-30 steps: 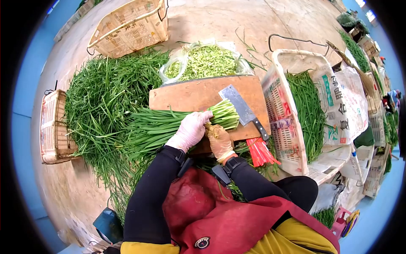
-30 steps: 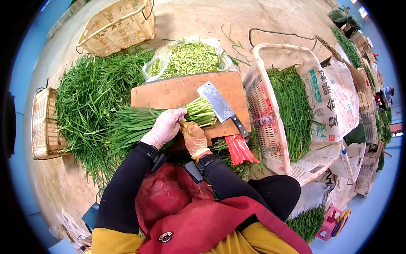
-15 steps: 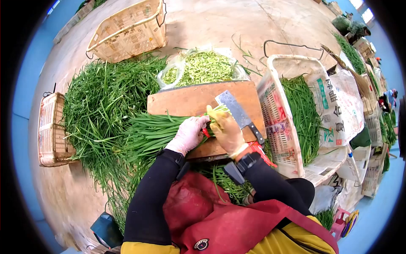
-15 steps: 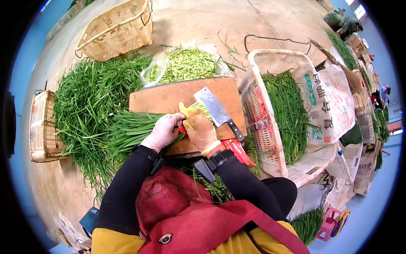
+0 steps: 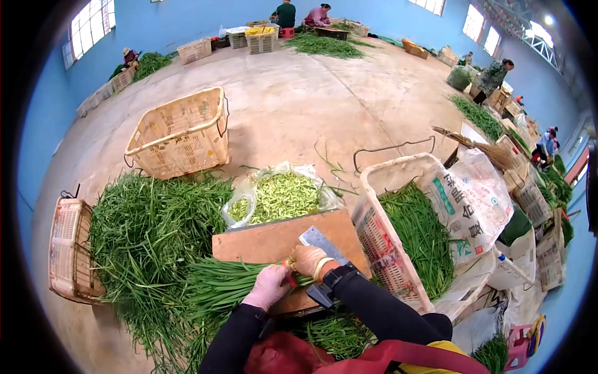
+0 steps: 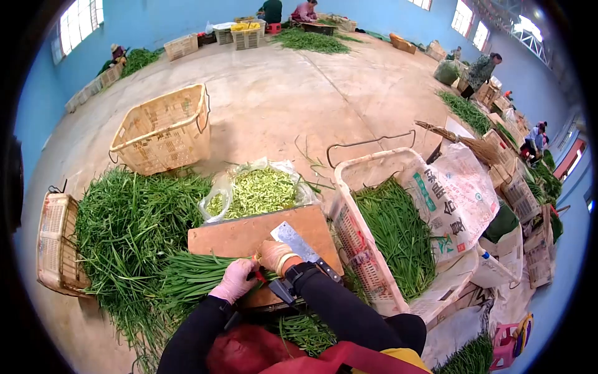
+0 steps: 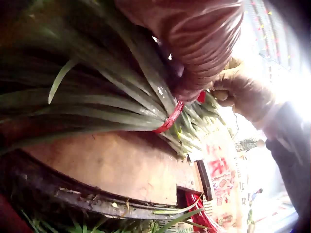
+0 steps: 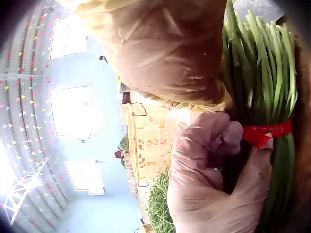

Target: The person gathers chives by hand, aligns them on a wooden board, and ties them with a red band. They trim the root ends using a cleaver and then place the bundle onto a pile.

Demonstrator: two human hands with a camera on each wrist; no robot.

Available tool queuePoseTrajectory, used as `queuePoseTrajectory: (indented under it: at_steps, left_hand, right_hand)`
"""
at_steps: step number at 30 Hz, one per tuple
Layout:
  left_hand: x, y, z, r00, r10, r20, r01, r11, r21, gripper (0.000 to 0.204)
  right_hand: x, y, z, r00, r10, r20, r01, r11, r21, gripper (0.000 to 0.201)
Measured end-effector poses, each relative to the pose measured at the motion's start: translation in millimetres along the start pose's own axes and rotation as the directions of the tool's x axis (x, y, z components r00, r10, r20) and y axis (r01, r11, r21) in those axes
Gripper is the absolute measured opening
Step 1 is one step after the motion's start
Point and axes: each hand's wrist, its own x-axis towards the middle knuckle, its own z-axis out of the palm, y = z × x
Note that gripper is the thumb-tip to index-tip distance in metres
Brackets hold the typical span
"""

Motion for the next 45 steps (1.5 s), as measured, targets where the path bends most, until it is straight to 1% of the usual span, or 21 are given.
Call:
queuePoseTrajectory:
  at_steps: [2, 4, 7, 9, 12, 14, 15, 17, 18, 19, 20, 21, 24, 27, 31, 33, 34, 36, 38, 40, 45]
  left_hand:
    - [-0.7, -6.7, 5.8, 0.999, 0.029, -0.014, -0.029, 1.0, -0.003, 0.033]
    - [-0.7, 3.5, -0.7, 0.997, -0.002, -0.071, -0.001, 0.999, -0.05, 0.032]
    - [1.0, 12.8, -11.9, 0.995, -0.098, 0.025, 0.1, 0.991, -0.089, 0.035]
    - [2.4, 13.1, -13.0, 0.989, -0.133, 0.068, 0.14, 0.984, -0.111, 0.037]
    - [-1.4, 13.1, -8.0, 0.986, -0.166, 0.009, 0.164, 0.968, -0.19, 0.041]
    - [-4.7, 11.4, -5.5, 0.981, -0.188, -0.054, 0.156, 0.92, -0.361, 0.043]
    - [-4.0, 12.3, -8.1, 0.981, -0.187, -0.053, 0.156, 0.92, -0.36, 0.043]
    - [-2.8, 14.9, -14.7, 0.993, -0.119, 0.007, 0.117, 0.966, -0.232, 0.046]
    - [-3.5, 11.5, -12.1, 0.993, -0.118, 0.008, 0.116, 0.966, -0.232, 0.046]
    - [-4.9, 6.6, -7.4, 1.0, -0.001, -0.021, -0.002, 0.992, -0.13, 0.045]
    - [-6.5, 3.0, -3.8, 0.992, 0.118, -0.037, -0.119, 0.993, -0.024, 0.043]
    - [-5.2, 9.2, -6.2, 0.99, 0.117, -0.075, -0.118, 0.993, -0.021, 0.035]
    - [-4.3, 8.2, -0.1, 0.987, 0.11, -0.114, -0.107, 0.994, 0.026, 0.024]
    - [-1.8, 10.8, 2.3, 0.985, 0.095, -0.145, -0.088, 0.995, 0.054, 0.015]
    - [-1.8, 4.2, 9.3, 0.973, 0.115, -0.199, -0.111, 0.993, 0.031, 0.012]
    - [0.2, 3.1, 13.2, 0.952, 0.179, -0.247, -0.161, 0.983, 0.093, 0.01]
    - [1.5, 2.7, 14.3, 0.952, 0.182, -0.247, -0.163, 0.982, 0.095, 0.01]
    - [3.8, 3.2, 14.9, 0.936, 0.245, -0.252, -0.211, 0.965, 0.157, 0.008]
    - [4.4, 1.4, 14.9, 0.944, 0.237, -0.228, -0.209, 0.968, 0.141, 0.009]
    - [4.3, -2.3, 18.4, 0.941, 0.232, -0.247, -0.209, 0.971, 0.116, 0.01]
    - [7.3, -3.1, 18.6, 0.933, 0.202, -0.298, -0.2, 0.979, 0.038, 0.01]
  right_hand:
    - [1.8, -3.2, -5.5, 0.996, 0.008, 0.092, -0.007, 1.0, -0.008, 0.025]
    - [6.1, 0.5, -6.8, 0.994, 0.007, 0.113, -0.007, 1.0, 0.0, 0.026]
    - [9.2, 7.5, -4.8, 0.992, 0.052, 0.116, -0.059, 0.997, 0.055, 0.026]
    - [9.2, 10.6, -10.2, 0.988, -0.056, 0.141, 0.037, 0.99, 0.137, 0.029]
    - [2.8, 3.9, -18.0, 0.988, -0.013, 0.156, -0.011, 0.989, 0.15, 0.026]
    - [8.0, 8.3, -14.9, 0.985, -0.024, 0.17, -0.003, 0.988, 0.155, 0.026]
    - [10.9, 10.8, -12.8, 0.982, -0.036, 0.184, 0.006, 0.987, 0.159, 0.027]
    - [16.2, 14.8, -7.6, 0.982, -0.024, 0.185, -0.005, 0.988, 0.157, 0.028]
    - [17.7, 14.6, -6.7, 0.983, -0.013, 0.185, -0.016, 0.988, 0.153, 0.028]
    - [19.5, 13.1, -4.8, 0.983, -0.012, 0.184, -0.017, 0.988, 0.154, 0.028]
    - [21.8, 10.9, -2.4, 0.987, 0.002, 0.159, -0.013, 0.998, 0.066, 0.029]
    - [20.7, 6.2, -4.9, 0.991, 0.014, 0.133, -0.011, 1.0, -0.022, 0.029]
    - [10.2, -3.6, -14.8, 0.985, -0.073, 0.154, 0.068, 0.997, 0.04, 0.027]
    - [4.7, -7.1, -17.6, 0.983, -0.067, 0.172, 0.06, 0.997, 0.043, 0.027]
    - [6.4, -6.4, -5.2, 0.995, -0.064, 0.073, 0.063, 0.998, 0.014, 0.028]
    - [3.1, -7.6, -2.7, 0.999, -0.045, -0.031, 0.046, 0.998, 0.048, 0.027]
    - [3.4, -9.9, -2.5, 0.998, -0.046, -0.035, 0.047, 0.998, 0.047, 0.027]
    - [5.4, -16.4, -1.5, 0.999, 0.049, -0.019, -0.048, 0.999, 0.024, 0.027]
    - [6.5, -18.5, 1.1, 0.998, 0.035, -0.055, -0.035, 0.999, 0.002, 0.025]
    - [4.8, -25.4, -7.5, 0.992, 0.124, -0.016, -0.124, 0.992, 0.023, 0.024]
    - [14.4, -14.9, 4.1, 0.989, 0.136, -0.06, -0.131, 0.988, 0.084, 0.024]
